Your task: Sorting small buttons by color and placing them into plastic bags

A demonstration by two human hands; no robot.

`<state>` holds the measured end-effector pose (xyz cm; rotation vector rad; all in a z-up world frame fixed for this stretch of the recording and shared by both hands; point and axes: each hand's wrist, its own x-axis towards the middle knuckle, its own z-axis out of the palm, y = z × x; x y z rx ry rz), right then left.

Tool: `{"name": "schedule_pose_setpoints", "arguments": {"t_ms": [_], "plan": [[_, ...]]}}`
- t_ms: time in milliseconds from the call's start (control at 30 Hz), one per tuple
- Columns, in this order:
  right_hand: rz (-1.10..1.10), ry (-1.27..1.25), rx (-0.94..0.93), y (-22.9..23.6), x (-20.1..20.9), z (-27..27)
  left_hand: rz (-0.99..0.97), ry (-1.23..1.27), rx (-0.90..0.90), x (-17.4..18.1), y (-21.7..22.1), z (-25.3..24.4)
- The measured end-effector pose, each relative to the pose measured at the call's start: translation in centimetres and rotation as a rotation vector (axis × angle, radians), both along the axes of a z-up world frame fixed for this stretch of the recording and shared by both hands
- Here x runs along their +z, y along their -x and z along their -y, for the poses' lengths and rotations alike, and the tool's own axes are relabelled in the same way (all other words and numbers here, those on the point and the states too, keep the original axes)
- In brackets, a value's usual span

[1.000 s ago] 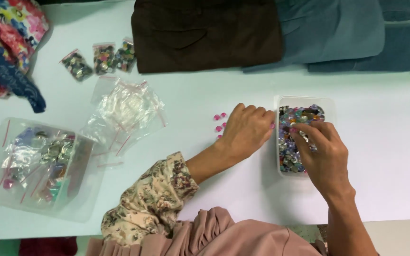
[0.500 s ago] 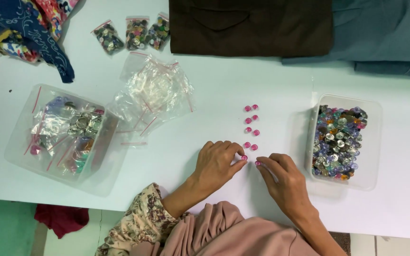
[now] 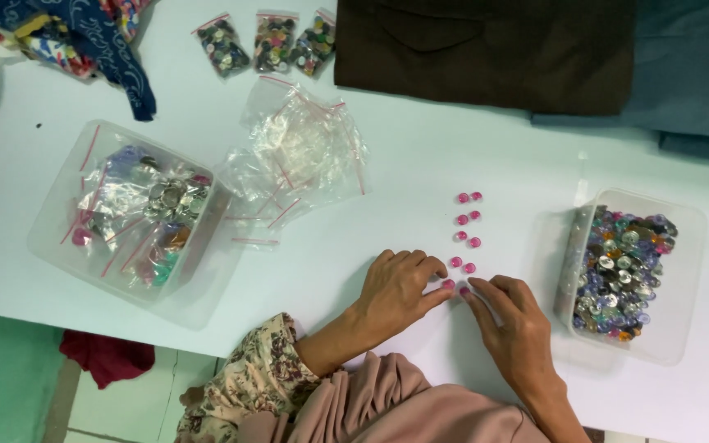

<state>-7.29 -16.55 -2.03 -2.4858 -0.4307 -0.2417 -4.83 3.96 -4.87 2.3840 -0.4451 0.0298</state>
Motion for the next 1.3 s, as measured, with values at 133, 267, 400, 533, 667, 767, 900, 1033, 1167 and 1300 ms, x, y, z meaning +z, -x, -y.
{"name": "schedule_pose_setpoints", "arguments": {"t_ms": [133,267,400,533,667,767,900,1033,1167,1300], "plan": [[0.01,0.073,0.012,-1.9,0.4,-0.6,0.034,0.008,0.092,1.2,-1.3,-2.4],[0.1,0.097,0.117,-4.6,2.5,-3.5,0.186,-0.065,0.237,2.0,-3.2,-6.5],[0.139,0.092,0.195,-7.2,2.2,-7.0,0.323,-0.283,0.364,1.3,-4.9,-10.6],[0.187,0.265,0.198,-9.5,2.5,-11.5,0.299,-0.306,0.368,-0.1,-5.8,-12.2],[0.082,0.422,0.248,-10.9,1.1,-14.2,0.315,-0.265,0.38,-0.7,-6.0,-12.6],[0.02,0.473,0.255,-11.0,0.6,-14.8,0.326,-0.247,0.383,-0.3,-5.8,-12.8],[-0.001,0.488,0.264,-10.4,0.2,-14.2,0.382,-0.224,0.354,-0.2,-5.7,-12.9],[-0.054,0.46,0.281,-8.6,0.1,-13.0,0.381,-0.195,0.291,-2.3,-5.6,-12.4],[-0.102,0.401,0.264,-7.3,0.7,-11.9,0.494,-0.19,0.202,-4.3,-5.9,-11.8],[-0.105,0.374,0.233,-7.1,2.0,-11.1,0.595,-0.208,0.174,-4.8,-6.5,-11.7]]}}
